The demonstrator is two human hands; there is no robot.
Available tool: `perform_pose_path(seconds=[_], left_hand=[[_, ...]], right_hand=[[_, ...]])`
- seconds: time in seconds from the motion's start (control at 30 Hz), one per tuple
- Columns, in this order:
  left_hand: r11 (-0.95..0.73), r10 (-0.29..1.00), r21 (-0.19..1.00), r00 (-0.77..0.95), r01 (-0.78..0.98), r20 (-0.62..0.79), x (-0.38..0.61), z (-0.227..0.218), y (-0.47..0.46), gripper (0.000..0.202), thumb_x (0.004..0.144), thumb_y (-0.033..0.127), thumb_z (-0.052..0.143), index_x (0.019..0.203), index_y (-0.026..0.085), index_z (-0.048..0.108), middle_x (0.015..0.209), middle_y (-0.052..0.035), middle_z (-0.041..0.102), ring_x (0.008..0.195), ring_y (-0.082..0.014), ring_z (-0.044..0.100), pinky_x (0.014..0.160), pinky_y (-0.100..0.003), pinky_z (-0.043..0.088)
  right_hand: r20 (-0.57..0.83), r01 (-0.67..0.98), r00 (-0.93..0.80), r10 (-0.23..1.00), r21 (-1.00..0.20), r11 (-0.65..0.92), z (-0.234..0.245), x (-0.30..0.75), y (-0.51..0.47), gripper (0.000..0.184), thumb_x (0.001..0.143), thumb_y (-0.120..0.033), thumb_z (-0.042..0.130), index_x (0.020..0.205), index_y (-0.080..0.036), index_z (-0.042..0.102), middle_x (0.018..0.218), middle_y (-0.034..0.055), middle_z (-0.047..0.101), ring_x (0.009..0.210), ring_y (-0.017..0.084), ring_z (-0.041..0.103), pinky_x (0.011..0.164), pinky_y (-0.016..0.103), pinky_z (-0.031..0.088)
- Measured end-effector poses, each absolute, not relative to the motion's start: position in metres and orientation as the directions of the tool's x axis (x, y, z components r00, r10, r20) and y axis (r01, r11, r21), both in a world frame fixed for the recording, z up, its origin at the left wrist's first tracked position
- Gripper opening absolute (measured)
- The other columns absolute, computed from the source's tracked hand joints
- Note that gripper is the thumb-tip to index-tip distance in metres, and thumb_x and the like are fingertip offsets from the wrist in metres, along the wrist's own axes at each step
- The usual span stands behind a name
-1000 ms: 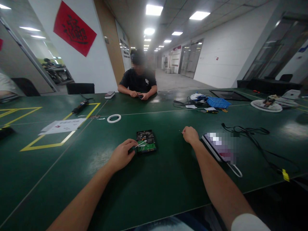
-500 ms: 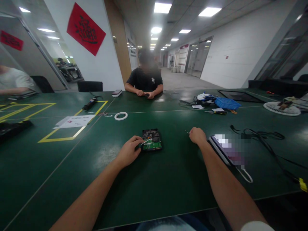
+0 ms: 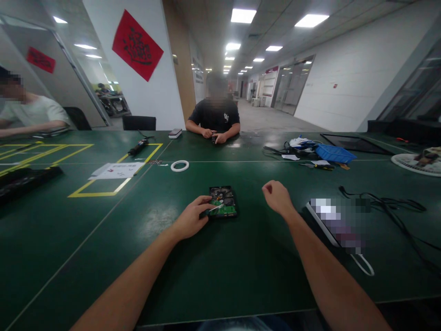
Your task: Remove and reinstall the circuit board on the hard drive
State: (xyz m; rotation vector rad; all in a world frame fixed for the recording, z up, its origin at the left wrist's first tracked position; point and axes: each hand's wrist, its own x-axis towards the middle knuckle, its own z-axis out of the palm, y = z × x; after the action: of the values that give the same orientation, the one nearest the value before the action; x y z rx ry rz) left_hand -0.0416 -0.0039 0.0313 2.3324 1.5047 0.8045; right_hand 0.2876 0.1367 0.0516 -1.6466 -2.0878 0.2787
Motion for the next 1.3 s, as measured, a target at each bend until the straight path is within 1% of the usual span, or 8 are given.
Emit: perform_pose_path(seconds=[0.1, 0.23, 0.4, 0.77, 0.97, 1.13, 1.2, 1.3], left_hand=[[-0.44, 0.895, 0.487, 0.32, 0.755, 0.312, -0.042, 0.031, -0.004, 0.053, 0.079, 0.006, 0.058, 0.127, 0.027, 0.068, 0.147, -0.0068, 0.049, 0.136, -0.0283, 0.049, 0.117, -0.047, 0.041], [-0.441, 0.893, 0.494, 0.311, 0.75, 0.325, -0.042, 0.029, -0.003, 0.054, 0.078, 0.004, 0.057, 0.125, 0.027, 0.069, 0.146, -0.0064, 0.049, 0.136, -0.0278, 0.049, 0.118, -0.047, 0.04], [-0.436, 0.896, 0.496, 0.308, 0.751, 0.321, -0.041, 0.029, -0.003, 0.056, 0.078, 0.003, 0.057, 0.126, 0.027, 0.068, 0.146, -0.0065, 0.049, 0.135, -0.0281, 0.051, 0.117, -0.047, 0.041], [-0.429, 0.9, 0.5, 0.312, 0.752, 0.303, -0.041, 0.032, -0.005, 0.058, 0.078, 0.003, 0.058, 0.129, 0.029, 0.067, 0.148, -0.0065, 0.047, 0.134, -0.0282, 0.051, 0.117, -0.048, 0.041], [-0.421, 0.904, 0.514, 0.303, 0.747, 0.301, -0.042, 0.034, -0.005, 0.051, 0.08, 0.006, 0.058, 0.125, 0.028, 0.069, 0.147, -0.0065, 0.048, 0.136, -0.0283, 0.049, 0.117, -0.048, 0.04], [-0.363, 0.918, 0.621, 0.153, 0.695, 0.365, -0.037, 0.035, -0.002, 0.033, 0.091, 0.018, 0.057, 0.12, 0.026, 0.07, 0.133, -0.0073, 0.059, 0.125, -0.0253, 0.058, 0.112, -0.046, 0.045], [-0.333, 0.915, 0.698, 0.038, 0.634, 0.402, -0.026, 0.037, -0.004, 0.029, 0.097, 0.027, 0.055, 0.122, 0.025, 0.069, 0.129, -0.0072, 0.062, 0.122, -0.0242, 0.06, 0.11, -0.045, 0.045], [-0.312, 0.921, 0.852, -0.086, 0.42, 0.38, -0.002, 0.039, -0.01, 0.033, 0.103, 0.042, 0.047, 0.128, 0.026, 0.063, 0.127, -0.0065, 0.066, 0.119, -0.0232, 0.062, 0.107, -0.044, 0.047]], right_hand=[[0.169, 0.624, -0.445, 0.879, -0.645, 0.44, 0.048, 0.249, 0.108, 0.018, 0.096, -0.033, 0.057, 0.099, -0.02, 0.069, 0.103, 0.0066, 0.066, 0.09, 0.017, 0.062, 0.08, 0.031, 0.05], [0.184, 0.489, -0.587, 0.788, -0.695, 0.527, 0.044, 0.224, 0.083, 0.012, 0.091, -0.029, 0.064, 0.094, -0.019, 0.07, 0.107, 0.0064, 0.061, 0.091, 0.016, 0.06, 0.08, 0.031, 0.05], [0.194, 0.475, -0.616, 0.764, -0.681, 0.557, 0.042, 0.223, 0.081, 0.004, 0.086, -0.021, 0.068, 0.087, -0.019, 0.071, 0.107, 0.0056, 0.057, 0.088, 0.015, 0.057, 0.08, 0.03, 0.05], [0.196, 0.492, -0.598, 0.778, -0.676, 0.549, 0.046, 0.221, 0.078, 0.005, 0.083, -0.019, 0.069, 0.085, -0.02, 0.073, 0.104, 0.0055, 0.061, 0.087, 0.016, 0.06, 0.077, 0.03, 0.051], [0.238, 0.488, -0.514, 0.824, -0.71, 0.509, 0.044, 0.231, 0.093, 0.018, 0.091, -0.035, 0.063, 0.099, -0.022, 0.073, 0.104, 0.0049, 0.068, 0.09, 0.017, 0.064, 0.081, 0.032, 0.051], [0.254, 0.462, -0.387, 0.887, -0.779, 0.425, 0.049, 0.232, 0.093, 0.019, 0.091, -0.035, 0.063, 0.101, -0.02, 0.069, 0.099, 0.0057, 0.071, 0.086, 0.018, 0.066, 0.078, 0.033, 0.053], [0.257, 0.369, -0.482, 0.838, -0.807, 0.46, 0.055, 0.222, 0.078, 0.021, 0.09, -0.035, 0.066, 0.105, -0.02, 0.067, 0.102, 0.0062, 0.07, 0.087, 0.018, 0.066, 0.078, 0.033, 0.054], [0.279, 0.163, -0.692, 0.666, -0.838, 0.521, 0.062, 0.202, 0.047, 0.038, 0.084, -0.035, 0.075, 0.118, -0.022, 0.062, 0.116, 0.007, 0.068, 0.096, 0.019, 0.067, 0.083, 0.034, 0.056]])
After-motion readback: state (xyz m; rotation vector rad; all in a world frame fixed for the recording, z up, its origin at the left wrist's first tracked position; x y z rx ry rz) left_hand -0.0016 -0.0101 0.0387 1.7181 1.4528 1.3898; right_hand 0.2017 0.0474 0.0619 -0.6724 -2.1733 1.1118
